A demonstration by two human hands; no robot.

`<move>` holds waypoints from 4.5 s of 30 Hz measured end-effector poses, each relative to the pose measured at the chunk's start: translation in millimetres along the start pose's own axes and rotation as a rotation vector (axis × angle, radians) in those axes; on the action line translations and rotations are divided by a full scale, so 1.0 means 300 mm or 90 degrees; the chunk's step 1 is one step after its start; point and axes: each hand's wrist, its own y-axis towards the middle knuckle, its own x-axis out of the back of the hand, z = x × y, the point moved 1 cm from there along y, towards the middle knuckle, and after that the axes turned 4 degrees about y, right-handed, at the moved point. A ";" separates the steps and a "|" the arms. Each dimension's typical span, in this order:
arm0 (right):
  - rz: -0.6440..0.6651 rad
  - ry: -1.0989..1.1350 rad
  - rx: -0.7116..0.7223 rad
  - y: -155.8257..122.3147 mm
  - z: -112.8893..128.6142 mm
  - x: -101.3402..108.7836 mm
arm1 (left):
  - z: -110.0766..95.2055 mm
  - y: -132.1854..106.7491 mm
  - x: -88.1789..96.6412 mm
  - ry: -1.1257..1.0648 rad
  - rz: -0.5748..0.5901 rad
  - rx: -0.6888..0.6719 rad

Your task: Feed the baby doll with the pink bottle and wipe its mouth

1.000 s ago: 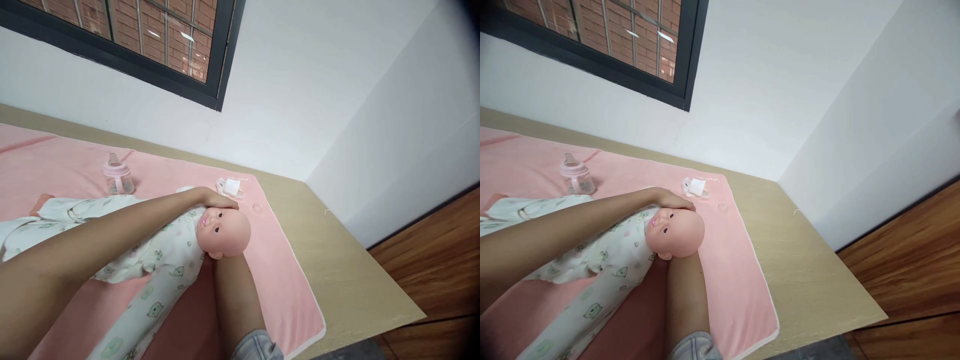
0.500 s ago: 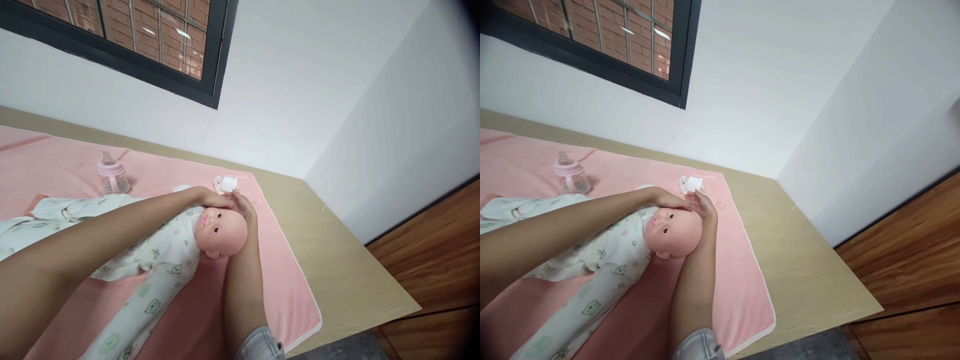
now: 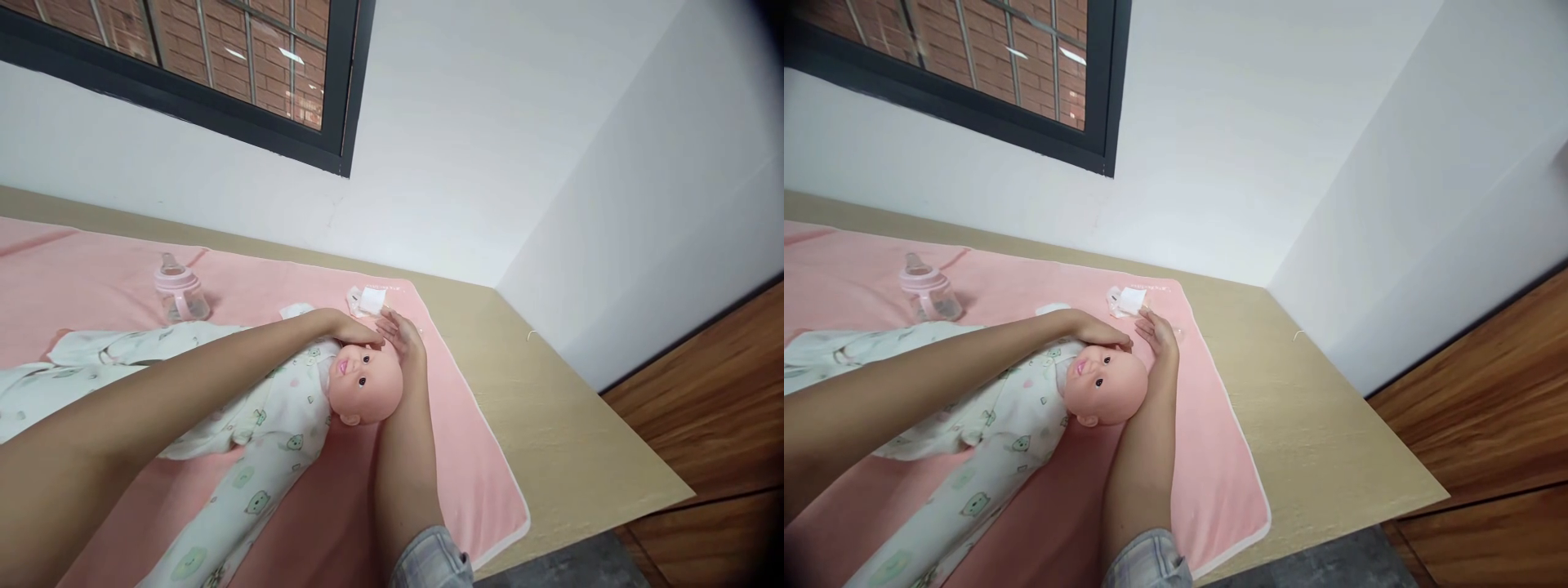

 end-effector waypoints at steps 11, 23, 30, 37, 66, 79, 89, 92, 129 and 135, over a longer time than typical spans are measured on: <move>0.061 0.062 0.012 0.006 -0.019 -0.012 | -0.028 -0.267 0.103 0.191 -0.185 -0.006; 0.100 0.077 0.165 -0.035 0.017 0.012 | 0.049 -0.456 0.004 0.183 -0.322 -0.013; 0.124 -0.031 0.191 -0.129 0.137 0.007 | 0.083 -0.480 0.005 0.196 -0.369 -0.031; 0.232 -0.260 0.246 -0.256 0.269 -0.130 | 0.100 -0.490 0.011 0.185 -0.463 -0.074; 0.405 -0.580 0.341 -0.544 0.329 -0.424 | 0.043 -0.516 0.011 -0.034 -0.556 -0.308; 0.457 -0.542 0.216 -0.407 0.329 -0.267 | 0.016 -0.519 0.001 -0.227 -0.475 -0.245; 0.226 -0.091 0.056 -0.133 0.073 0.021 | 0.009 -0.407 -0.072 -0.091 -0.288 -0.152; 0.194 -0.055 0.022 -0.106 0.013 0.054 | 0.000 -0.392 -0.086 -0.049 -0.287 -0.128; 0.093 0.002 0.040 -0.063 -0.022 0.052 | 0.020 -0.380 -0.113 0.110 -0.322 -0.070; 0.091 0.007 0.038 -0.058 -0.023 0.053 | 0.000 -0.394 -0.109 0.119 -0.345 -0.056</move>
